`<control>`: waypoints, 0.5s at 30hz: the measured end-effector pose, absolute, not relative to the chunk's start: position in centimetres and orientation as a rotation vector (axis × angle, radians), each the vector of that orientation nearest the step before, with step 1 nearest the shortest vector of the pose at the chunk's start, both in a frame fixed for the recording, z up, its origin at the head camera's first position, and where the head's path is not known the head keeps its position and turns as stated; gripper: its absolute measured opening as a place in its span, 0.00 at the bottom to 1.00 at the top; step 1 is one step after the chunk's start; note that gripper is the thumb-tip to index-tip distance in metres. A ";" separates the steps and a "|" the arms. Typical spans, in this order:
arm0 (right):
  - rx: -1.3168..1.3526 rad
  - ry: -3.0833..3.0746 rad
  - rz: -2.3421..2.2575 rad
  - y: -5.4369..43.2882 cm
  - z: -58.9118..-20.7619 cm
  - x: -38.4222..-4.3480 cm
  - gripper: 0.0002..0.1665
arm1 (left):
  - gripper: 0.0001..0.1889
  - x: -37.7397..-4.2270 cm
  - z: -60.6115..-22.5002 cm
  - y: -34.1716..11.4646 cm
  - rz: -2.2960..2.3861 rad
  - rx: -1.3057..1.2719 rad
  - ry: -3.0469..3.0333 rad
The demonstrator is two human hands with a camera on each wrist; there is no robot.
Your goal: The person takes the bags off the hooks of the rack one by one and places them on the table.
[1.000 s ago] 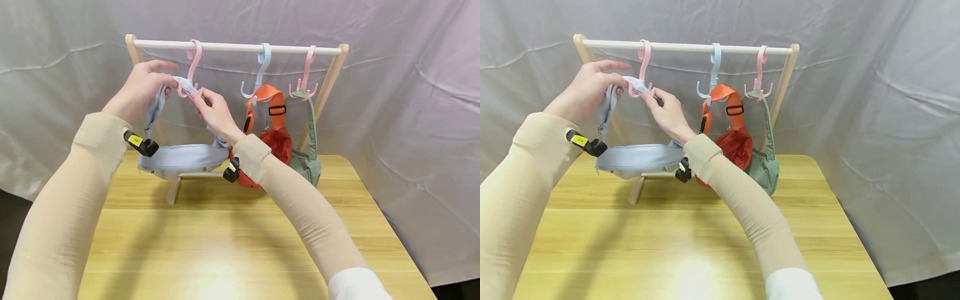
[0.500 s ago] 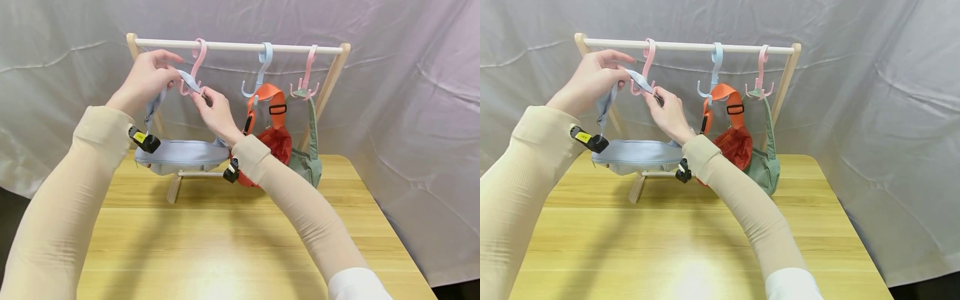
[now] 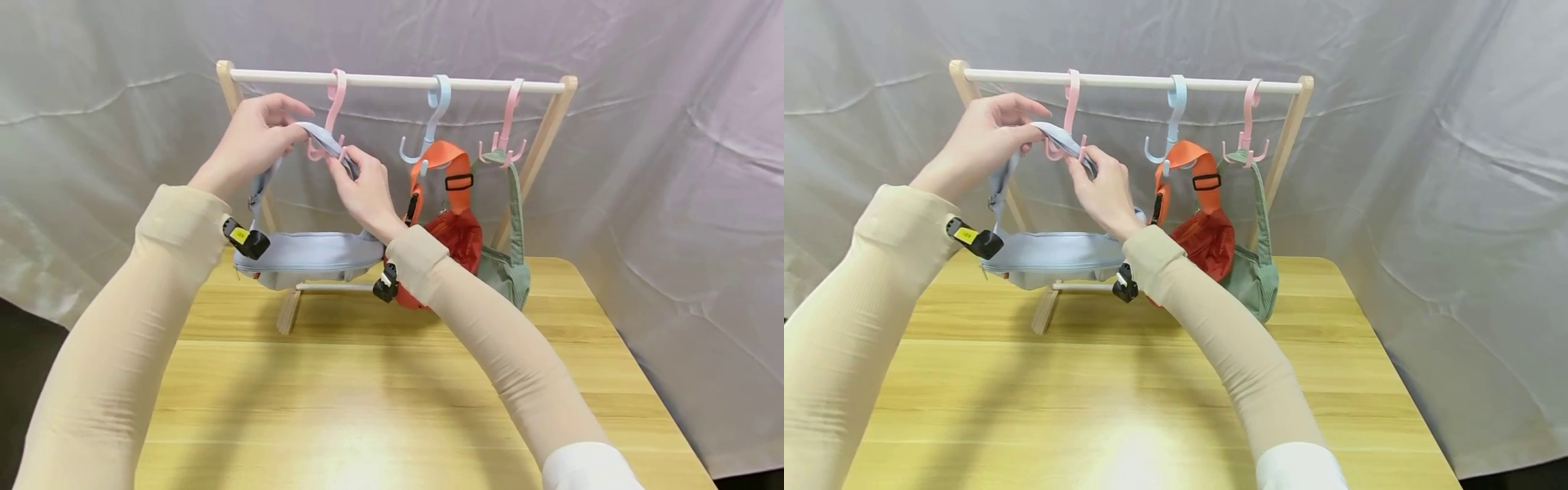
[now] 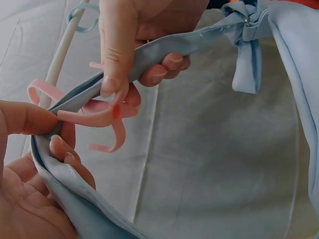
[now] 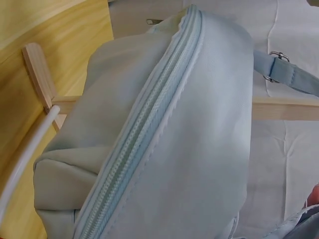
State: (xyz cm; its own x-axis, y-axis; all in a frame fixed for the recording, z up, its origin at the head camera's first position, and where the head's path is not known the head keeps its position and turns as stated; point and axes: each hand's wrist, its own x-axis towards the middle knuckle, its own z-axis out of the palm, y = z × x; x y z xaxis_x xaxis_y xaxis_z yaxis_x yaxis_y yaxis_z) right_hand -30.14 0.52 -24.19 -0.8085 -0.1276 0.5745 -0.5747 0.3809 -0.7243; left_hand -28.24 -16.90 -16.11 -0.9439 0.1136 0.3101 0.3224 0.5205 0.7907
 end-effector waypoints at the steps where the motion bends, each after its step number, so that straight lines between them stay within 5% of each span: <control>1: 0.598 -2.217 1.417 0.5 -24.3 -30.2 0.14 | 0.18 -28.2 -16.2 -17.0 -1.382 -0.373 -2.546; 15: 0.554 -2.175 1.420 -0.1 -24.5 -30.2 0.09 | 0.14 -28.0 -17.3 -17.4 -1.525 -0.342 -2.421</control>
State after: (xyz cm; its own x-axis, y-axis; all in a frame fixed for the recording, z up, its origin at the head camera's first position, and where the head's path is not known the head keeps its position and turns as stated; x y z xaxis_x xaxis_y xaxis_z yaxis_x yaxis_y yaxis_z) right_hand -30.22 -0.06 -24.45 -0.8027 -0.0722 0.5920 -0.5710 0.3794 -0.7280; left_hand -28.02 -17.40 -17.33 -0.9388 0.0601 0.3393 0.3320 0.4220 0.8436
